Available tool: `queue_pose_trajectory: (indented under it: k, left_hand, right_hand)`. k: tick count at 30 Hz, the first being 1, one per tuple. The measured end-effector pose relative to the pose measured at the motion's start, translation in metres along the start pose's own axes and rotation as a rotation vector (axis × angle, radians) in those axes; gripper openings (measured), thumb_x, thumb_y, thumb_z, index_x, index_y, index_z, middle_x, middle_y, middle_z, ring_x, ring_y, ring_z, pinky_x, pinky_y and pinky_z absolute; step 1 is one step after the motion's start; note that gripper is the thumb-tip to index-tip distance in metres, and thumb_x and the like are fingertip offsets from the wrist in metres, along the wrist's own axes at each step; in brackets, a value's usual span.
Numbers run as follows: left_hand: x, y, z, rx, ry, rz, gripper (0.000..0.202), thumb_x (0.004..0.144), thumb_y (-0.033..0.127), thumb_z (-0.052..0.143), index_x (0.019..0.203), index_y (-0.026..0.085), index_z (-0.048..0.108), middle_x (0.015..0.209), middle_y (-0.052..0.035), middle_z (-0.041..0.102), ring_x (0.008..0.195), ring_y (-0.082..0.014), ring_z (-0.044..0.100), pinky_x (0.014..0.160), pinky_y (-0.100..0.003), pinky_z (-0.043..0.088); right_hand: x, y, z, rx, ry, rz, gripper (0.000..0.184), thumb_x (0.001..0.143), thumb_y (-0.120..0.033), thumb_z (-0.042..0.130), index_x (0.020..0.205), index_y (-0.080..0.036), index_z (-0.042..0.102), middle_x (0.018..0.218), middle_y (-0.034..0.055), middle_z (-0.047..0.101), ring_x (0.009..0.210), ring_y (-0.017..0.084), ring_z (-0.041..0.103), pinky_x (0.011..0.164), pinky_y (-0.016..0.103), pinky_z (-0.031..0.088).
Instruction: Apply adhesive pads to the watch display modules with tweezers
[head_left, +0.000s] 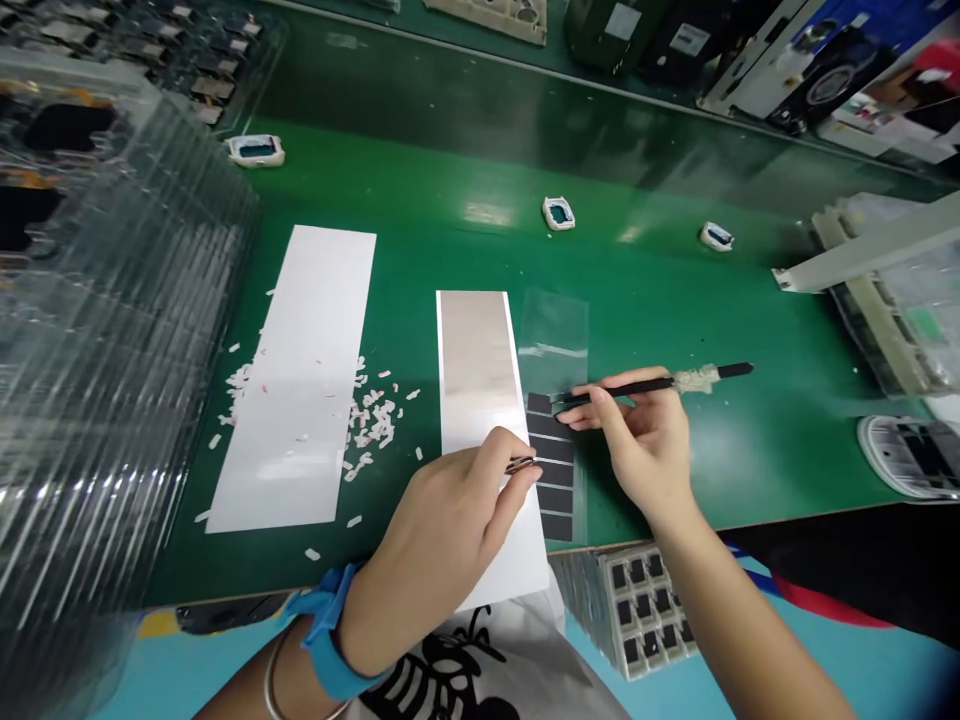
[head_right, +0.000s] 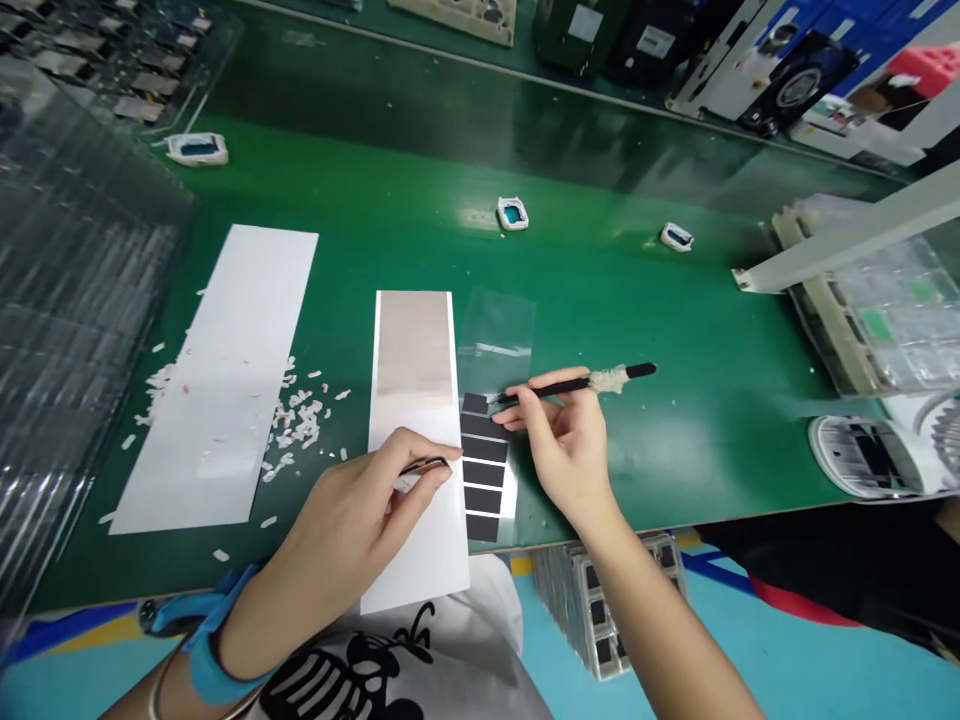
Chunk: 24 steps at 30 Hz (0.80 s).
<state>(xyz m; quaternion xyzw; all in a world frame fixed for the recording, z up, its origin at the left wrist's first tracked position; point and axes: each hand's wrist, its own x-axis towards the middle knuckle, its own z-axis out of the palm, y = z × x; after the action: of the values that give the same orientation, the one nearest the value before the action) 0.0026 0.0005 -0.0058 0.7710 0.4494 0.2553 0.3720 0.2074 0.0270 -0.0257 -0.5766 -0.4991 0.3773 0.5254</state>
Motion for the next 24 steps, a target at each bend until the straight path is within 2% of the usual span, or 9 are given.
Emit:
queue_pose_trajectory:
  k: [7, 13, 16, 18, 20, 22, 24]
  left_hand:
    - [0.001, -0.003, 0.004, 0.127, -0.006, 0.036, 0.01, 0.104, 0.027, 0.044, 0.107, 0.021, 0.051, 0.089, -0.0013, 0.075, 0.078, -0.0206, 0.073, 0.064, -0.031, 0.056]
    - [0.001, -0.003, 0.005, 0.12, 0.04, 0.046, 0.004, 0.101, 0.022, 0.051, 0.102, 0.02, 0.054, 0.091, -0.0001, 0.076, 0.075, -0.0186, 0.073, 0.063, -0.029, 0.057]
    - [0.001, -0.003, 0.005, 0.106, 0.111, 0.029, 0.003, 0.097, 0.018, 0.057, 0.096, 0.021, 0.059, 0.079, 0.0031, 0.074, 0.063, -0.0151, 0.068, 0.056, -0.025, 0.051]
    - [0.001, -0.003, 0.003, 0.054, 0.166, 0.021, 0.005, 0.094, 0.017, 0.061, 0.092, 0.021, 0.063, 0.077, 0.0035, 0.074, 0.063, -0.0144, 0.068, 0.058, -0.024, 0.051]
    - [0.0, -0.003, 0.001, -0.032, 0.19, 0.021, 0.005, 0.093, 0.019, 0.063, 0.095, 0.022, 0.068, 0.087, 0.0018, 0.077, 0.073, -0.0154, 0.071, 0.065, -0.025, 0.054]
    - [0.0, -0.003, 0.0, -0.103, 0.196, 0.024, 0.011, 0.095, 0.022, 0.062, 0.103, 0.021, 0.07, 0.093, -0.0002, 0.078, 0.08, -0.0156, 0.072, 0.072, -0.025, 0.056]
    - [-0.001, -0.003, -0.002, -0.139, 0.208, 0.019, 0.016, 0.097, 0.022, 0.06, 0.108, 0.02, 0.071, 0.094, -0.0019, 0.078, 0.08, -0.0153, 0.071, 0.074, -0.025, 0.056]
  right_hand:
    - [-0.001, -0.002, 0.0, 0.001, -0.005, 0.032, 0.027, 0.087, -0.036, 0.073, 0.095, -0.022, 0.052, 0.087, 0.0019, 0.071, 0.062, 0.018, 0.074, 0.056, 0.028, 0.066]
    - [-0.001, 0.0, 0.001, -0.016, 0.003, 0.031, 0.028, 0.087, -0.038, 0.073, 0.095, -0.022, 0.051, 0.087, 0.0015, 0.071, 0.062, 0.018, 0.074, 0.056, 0.026, 0.065]
    - [-0.001, 0.0, 0.0, -0.001, 0.026, 0.012, 0.027, 0.089, -0.037, 0.072, 0.096, -0.023, 0.05, 0.086, 0.0004, 0.071, 0.061, 0.018, 0.074, 0.054, 0.026, 0.065]
    - [-0.002, -0.004, 0.001, -0.001, 0.056, -0.044, 0.025, 0.09, -0.035, 0.071, 0.096, -0.023, 0.049, 0.085, 0.0001, 0.071, 0.058, 0.018, 0.073, 0.051, 0.026, 0.064]
    - [-0.007, -0.015, 0.005, -0.004, 0.112, -0.136, 0.02, 0.091, -0.028, 0.07, 0.096, -0.022, 0.051, 0.085, 0.0004, 0.071, 0.059, 0.017, 0.073, 0.051, 0.025, 0.064]
    - [-0.016, -0.029, 0.014, 0.024, 0.176, -0.231, 0.015, 0.093, -0.019, 0.066, 0.096, -0.022, 0.052, 0.085, 0.0004, 0.071, 0.066, 0.016, 0.074, 0.057, 0.025, 0.064]
    - [-0.029, -0.042, 0.026, 0.094, 0.18, -0.314, 0.015, 0.092, -0.012, 0.064, 0.097, -0.022, 0.054, 0.084, -0.0001, 0.068, 0.078, 0.018, 0.074, 0.06, 0.028, 0.066]
